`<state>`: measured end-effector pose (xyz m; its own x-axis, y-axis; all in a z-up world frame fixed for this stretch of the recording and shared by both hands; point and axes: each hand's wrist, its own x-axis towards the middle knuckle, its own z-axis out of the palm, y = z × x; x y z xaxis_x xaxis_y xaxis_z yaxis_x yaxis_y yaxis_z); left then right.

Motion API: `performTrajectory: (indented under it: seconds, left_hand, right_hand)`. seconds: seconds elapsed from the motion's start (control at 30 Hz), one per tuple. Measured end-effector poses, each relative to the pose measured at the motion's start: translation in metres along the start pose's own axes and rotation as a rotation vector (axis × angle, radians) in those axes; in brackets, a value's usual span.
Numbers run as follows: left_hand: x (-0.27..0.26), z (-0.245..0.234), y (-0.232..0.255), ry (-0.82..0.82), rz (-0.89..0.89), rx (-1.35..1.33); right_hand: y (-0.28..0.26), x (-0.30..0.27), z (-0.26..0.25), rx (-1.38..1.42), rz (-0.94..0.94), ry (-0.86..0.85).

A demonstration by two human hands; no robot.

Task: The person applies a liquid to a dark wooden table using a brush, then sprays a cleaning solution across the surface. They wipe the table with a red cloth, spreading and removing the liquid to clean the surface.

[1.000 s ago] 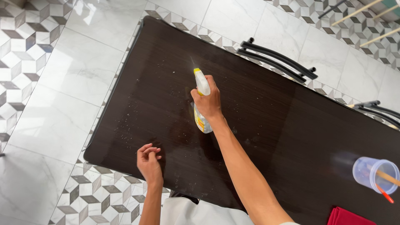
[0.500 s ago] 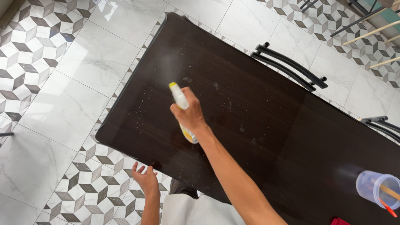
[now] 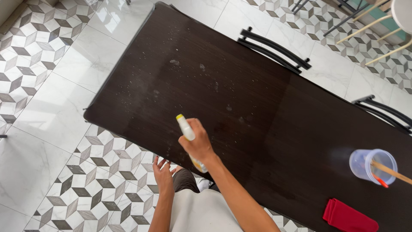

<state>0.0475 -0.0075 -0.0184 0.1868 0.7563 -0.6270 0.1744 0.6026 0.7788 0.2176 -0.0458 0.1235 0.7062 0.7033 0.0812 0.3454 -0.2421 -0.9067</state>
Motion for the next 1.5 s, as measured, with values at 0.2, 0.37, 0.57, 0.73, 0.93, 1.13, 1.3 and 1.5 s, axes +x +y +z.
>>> performTrajectory:
  seconds: [0.2,0.37,0.57,0.73,0.93,1.13,1.3,1.5]
  left_hand:
    - [-0.046,0.012,-0.044,-0.121,0.025,-0.109]
    - [-0.069,0.021,-0.084,-0.211,-0.009,-0.247]
    - [-0.094,0.02,-0.102,-0.305,-0.005,-0.251]
    - [-0.108,0.022,-0.094,-0.316,-0.011,-0.223]
    - [-0.114,0.023,-0.079,-0.332,-0.01,-0.201]
    - [-0.118,0.022,-0.073,-0.353,-0.03,-0.176]
    - [-0.111,0.017,-0.077,-0.36,-0.048,-0.144]
    - [-0.103,0.007,-0.084,-0.363,-0.167,-0.04]
  right_hand:
    - [0.024,-0.037,-0.061,-0.055,0.169,0.08]
    - [0.034,-0.08,-0.088,-0.138,-0.027,0.146]
    - [0.045,-0.139,-0.091,-0.045,0.127,0.069]
    - [0.051,-0.187,-0.093,-0.047,0.064,0.067]
    - [0.069,-0.227,-0.099,-0.065,0.256,0.065]
    - [0.094,-0.255,-0.105,-0.013,0.32,0.137]
    - [0.114,-0.264,-0.112,0.161,0.367,0.174]
    - [0.123,-0.267,-0.145,0.595,0.318,0.302]
